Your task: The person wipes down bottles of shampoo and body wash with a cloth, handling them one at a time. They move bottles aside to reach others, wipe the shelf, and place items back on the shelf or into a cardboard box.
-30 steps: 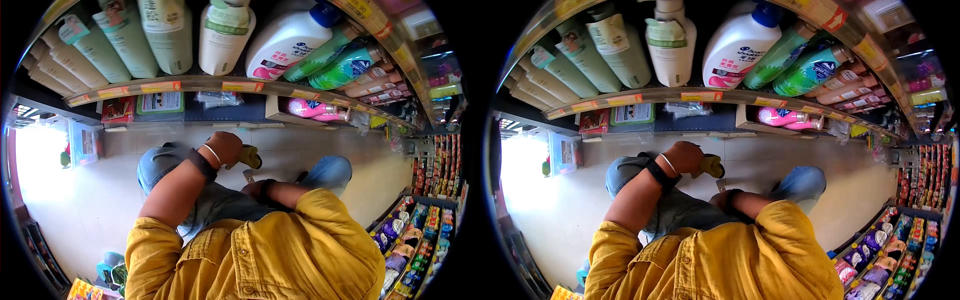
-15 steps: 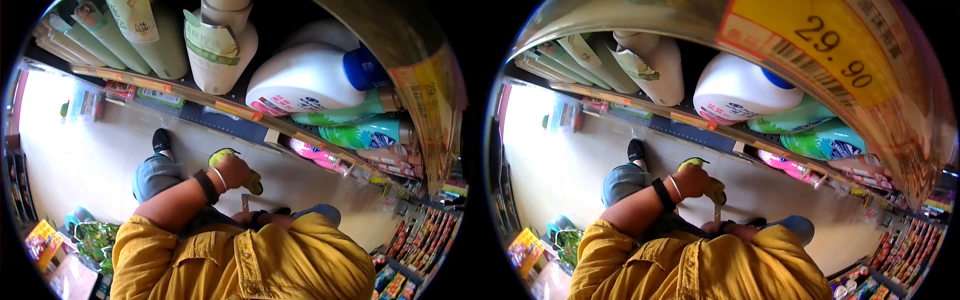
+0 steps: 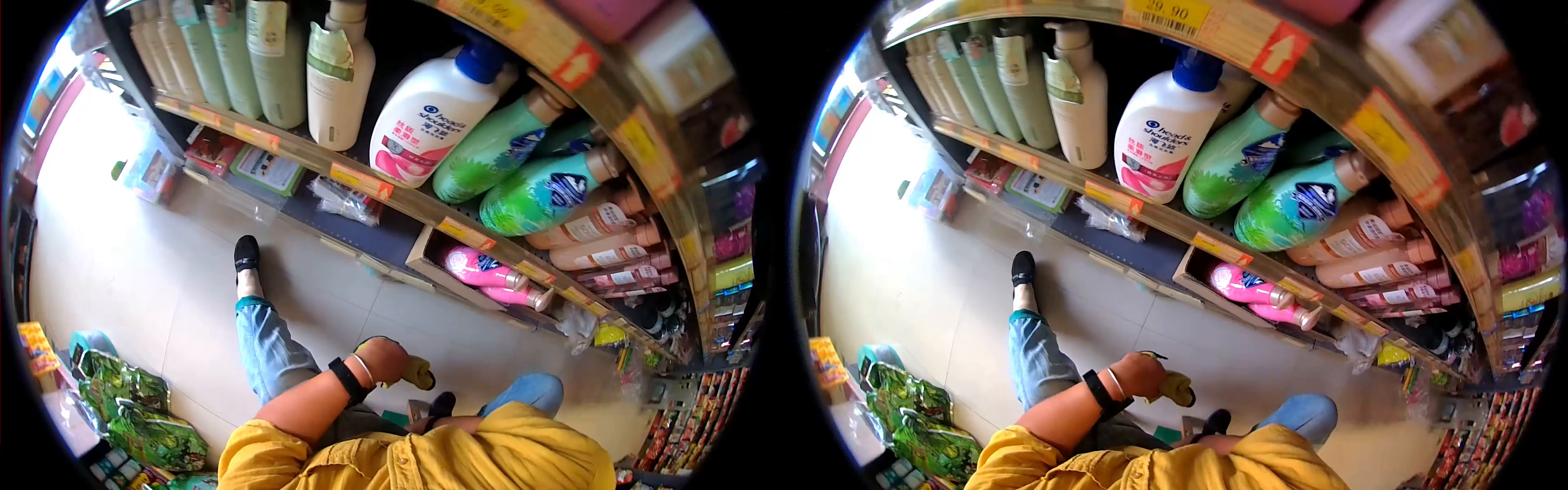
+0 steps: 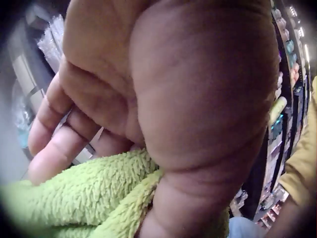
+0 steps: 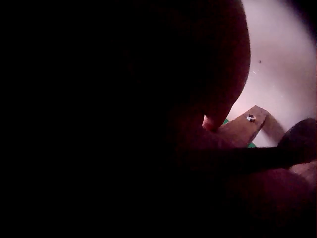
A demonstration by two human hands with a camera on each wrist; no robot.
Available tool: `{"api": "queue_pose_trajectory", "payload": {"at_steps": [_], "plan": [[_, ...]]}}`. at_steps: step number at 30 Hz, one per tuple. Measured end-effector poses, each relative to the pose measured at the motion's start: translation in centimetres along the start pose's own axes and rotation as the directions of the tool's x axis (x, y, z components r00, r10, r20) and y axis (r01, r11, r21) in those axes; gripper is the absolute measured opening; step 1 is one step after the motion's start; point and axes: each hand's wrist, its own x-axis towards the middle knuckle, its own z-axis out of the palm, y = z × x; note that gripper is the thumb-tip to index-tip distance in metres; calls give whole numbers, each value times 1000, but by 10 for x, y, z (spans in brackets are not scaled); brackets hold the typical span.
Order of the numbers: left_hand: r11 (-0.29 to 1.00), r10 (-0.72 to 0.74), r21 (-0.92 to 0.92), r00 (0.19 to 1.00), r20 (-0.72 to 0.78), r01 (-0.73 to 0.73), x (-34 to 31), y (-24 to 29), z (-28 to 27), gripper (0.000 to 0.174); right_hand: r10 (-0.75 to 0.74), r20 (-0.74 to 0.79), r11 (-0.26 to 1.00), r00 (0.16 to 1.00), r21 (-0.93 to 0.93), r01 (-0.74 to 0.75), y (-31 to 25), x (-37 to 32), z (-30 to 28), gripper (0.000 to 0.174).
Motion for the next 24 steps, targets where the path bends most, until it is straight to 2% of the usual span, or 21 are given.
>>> {"api": "queue_pose_trajectory", "payload": {"at_steps": [2, 3, 4, 6, 7, 8, 10, 11, 12, 14, 16, 17, 18, 20, 22, 24], "plan": [[998, 39, -39, 999, -3, -39, 8, -2, 19, 24, 107, -95, 994, 990, 22, -105, 13, 2, 13, 78], [1000, 21, 0, 998, 51, -21, 13, -4, 24, 29, 189, -164, 982, 968, 42, -184, 18, 7, 19, 81], [1000, 5, 17, 999, 47, -6, 9, 0, 22, 29, 283, -249, 959, 926, 86, -270, 26, 17, 26, 83], [998, -24, 64, 994, 104, 17, 4, 7, 13, 31, 442, -450, 897, 776, 229, -378, 38, 43, 33, 88], [997, -46, 65, 996, 73, 42, 2, 9, 11, 34, 329, -607, 937, 724, 306, -170, 26, 35, 34, 92], [994, -46, 98, 996, 80, 38, 2, 10, 10, 34, 274, -510, 960, 815, 190, -204, 21, 20, 29, 87], [993, -102, 62, 993, 57, 99, 0, 13, 7, 34, 145, -284, 985, 948, -53, -167, -59, -83, 14, 77], [989, -135, 67, 990, 46, 131, 6, 5, 17, 34, -56, -209, 944, 976, -329, -17, -35, -45, 14, 56], [988, -130, 92, 989, 65, 124, 4, 7, 18, 34, -85, -254, 906, 963, -421, -31, -46, -65, 19, 40], [990, -111, 73, 989, -96, 118, 1, 16, 14, 33, -139, -298, 953, 944, -301, 45, 4, 19, 22, 34], [985, -152, 59, 981, -120, 160, -9, 47, -4, 33, -154, -326, 941, 933, -337, 38, 2, 12, 24, 34], [978, -200, 32, 968, -152, 207, -15, 60, -11, 33, -125, -419, 941, 899, -338, -26, -26, -35, 34, 32], [979, -187, 50, 972, -140, 195, -16, 67, -15, 33, -131, -431, 947, 893, -322, -17, -28, -35, 35, 32], [994, -101, -43, 986, -130, 97, -14, 76, -26, 34, -158, -401, 907, 903, -420, -28, -30, -35, 33, 30], [998, -58, -18, 988, -146, 56, -13, 83, -28, 36, -175, -383, 905, 907, -425, -5, -31, -37, 36, 31], [995, 35, -81, 959, -280, -60, -9, 77, -22, 36, -135, -389, 917, 911, -397, -34, -22, -31, 33, 30]]}}
